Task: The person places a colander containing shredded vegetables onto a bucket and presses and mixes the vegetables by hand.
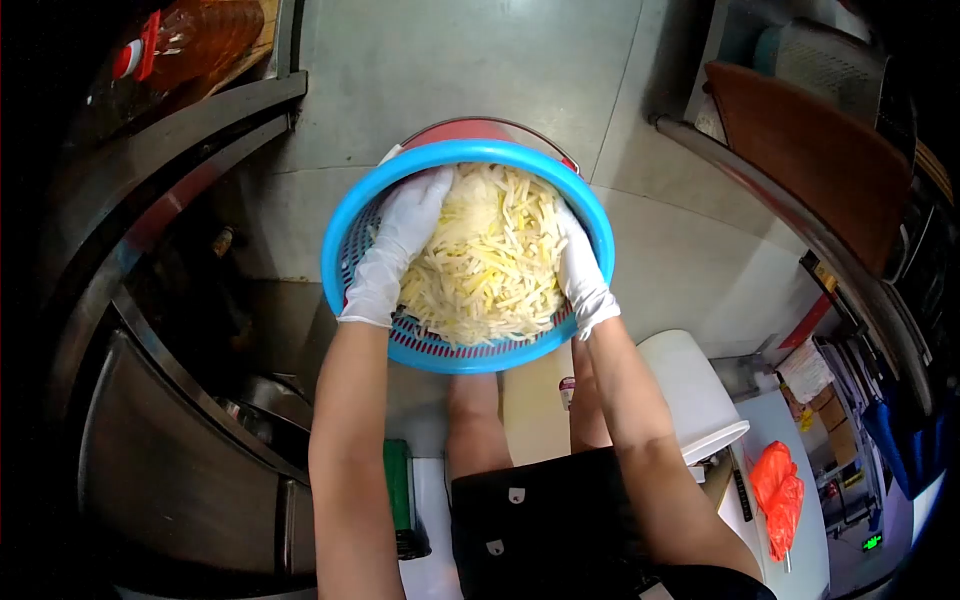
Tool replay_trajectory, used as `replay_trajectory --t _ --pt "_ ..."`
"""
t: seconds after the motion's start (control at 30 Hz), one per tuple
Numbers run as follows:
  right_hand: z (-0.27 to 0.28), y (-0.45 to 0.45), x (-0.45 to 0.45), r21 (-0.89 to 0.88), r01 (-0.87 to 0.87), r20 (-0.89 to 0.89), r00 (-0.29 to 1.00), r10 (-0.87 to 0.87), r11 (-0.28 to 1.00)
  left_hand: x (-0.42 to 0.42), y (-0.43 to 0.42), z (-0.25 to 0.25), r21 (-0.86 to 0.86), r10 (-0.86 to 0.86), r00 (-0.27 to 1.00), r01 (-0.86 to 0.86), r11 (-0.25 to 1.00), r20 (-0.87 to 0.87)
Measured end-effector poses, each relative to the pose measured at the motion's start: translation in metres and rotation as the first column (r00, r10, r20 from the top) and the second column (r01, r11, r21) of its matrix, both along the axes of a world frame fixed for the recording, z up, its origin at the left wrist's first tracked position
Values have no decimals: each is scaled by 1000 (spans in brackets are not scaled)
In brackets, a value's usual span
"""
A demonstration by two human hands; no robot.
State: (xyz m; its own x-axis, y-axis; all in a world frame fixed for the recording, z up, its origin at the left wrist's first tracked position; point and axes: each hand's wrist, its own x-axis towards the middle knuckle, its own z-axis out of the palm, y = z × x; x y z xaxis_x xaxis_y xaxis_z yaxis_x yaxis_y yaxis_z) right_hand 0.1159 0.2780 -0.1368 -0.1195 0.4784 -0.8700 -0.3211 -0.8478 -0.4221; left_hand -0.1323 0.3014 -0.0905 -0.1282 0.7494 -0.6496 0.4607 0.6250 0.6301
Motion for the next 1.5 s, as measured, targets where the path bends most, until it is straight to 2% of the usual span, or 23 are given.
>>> replay_trajectory --t 0.07,0.17,0.23,0.27,0.33,0.37,0.4,0.47,0.5,0.53,0.6,0.67,0.83,0.93,1.07,1.1,1.2,1.5 --pt "-2 18 -6 -46 -96 6 995 97 994 -3 9 8 -90 116 990 -108 990 85" --pt "0 44 -18 -9 -317 -4 949 317 949 -5 26 26 -130 89 979 -66 989 183" --pt "28 67 -34 90 -558 112 829 548 825 -1 38 41 -222 164 956 -110 969 244" --pt "23 65 -32 162 -613 102 790 604 773 3 41 46 -271 203 941 -127 954 272" --pt "16 63 -31 313 -698 108 700 706 644 10 38 43 -206 217 910 -151 967 352" --pt "14 62 -30 293 -746 66 640 765 598 12 35 38 -171 220 892 -164 972 394" --pt "9 59 -31 305 -834 208 530 822 460 12 28 24 -127 156 910 -115 985 383" --pt "31 55 -40 362 -839 403 535 743 407 16 15 25 -69 24 995 -17 997 93" --pt "42 56 -40 360 -872 473 477 741 331 23 8 36 37 -3 997 6 999 -73" --pt "44 50 -42 408 -860 507 493 707 307 26 -5 42 87 9 996 -2 996 -83" --pt "50 30 -41 389 -913 750 393 533 126 26 -33 46 221 -105 975 148 964 -196" --pt "64 16 -43 267 -963 821 242 517 27 29 -57 51 236 -152 946 224 946 -287" --pt "99 -16 -50 78 -995 866 95 492 55 47 -85 69 326 -100 917 237 915 -387" --pt "97 -39 -50 142 -980 858 193 476 140 60 -105 66 373 33 921 124 920 -388" --pt "86 -54 -52 200 -975 906 222 360 98 64 -123 42 498 151 859 133 857 -489" --pt "80 -53 -54 239 -967 923 256 288 94 63 -124 40 500 148 856 141 854 -494" --pt "71 -50 -55 241 -968 935 252 251 76 57 -115 31 509 141 839 177 843 -526" --pt "59 -33 -64 208 -975 946 220 239 74 49 -99 15 435 99 807 207 876 -583"
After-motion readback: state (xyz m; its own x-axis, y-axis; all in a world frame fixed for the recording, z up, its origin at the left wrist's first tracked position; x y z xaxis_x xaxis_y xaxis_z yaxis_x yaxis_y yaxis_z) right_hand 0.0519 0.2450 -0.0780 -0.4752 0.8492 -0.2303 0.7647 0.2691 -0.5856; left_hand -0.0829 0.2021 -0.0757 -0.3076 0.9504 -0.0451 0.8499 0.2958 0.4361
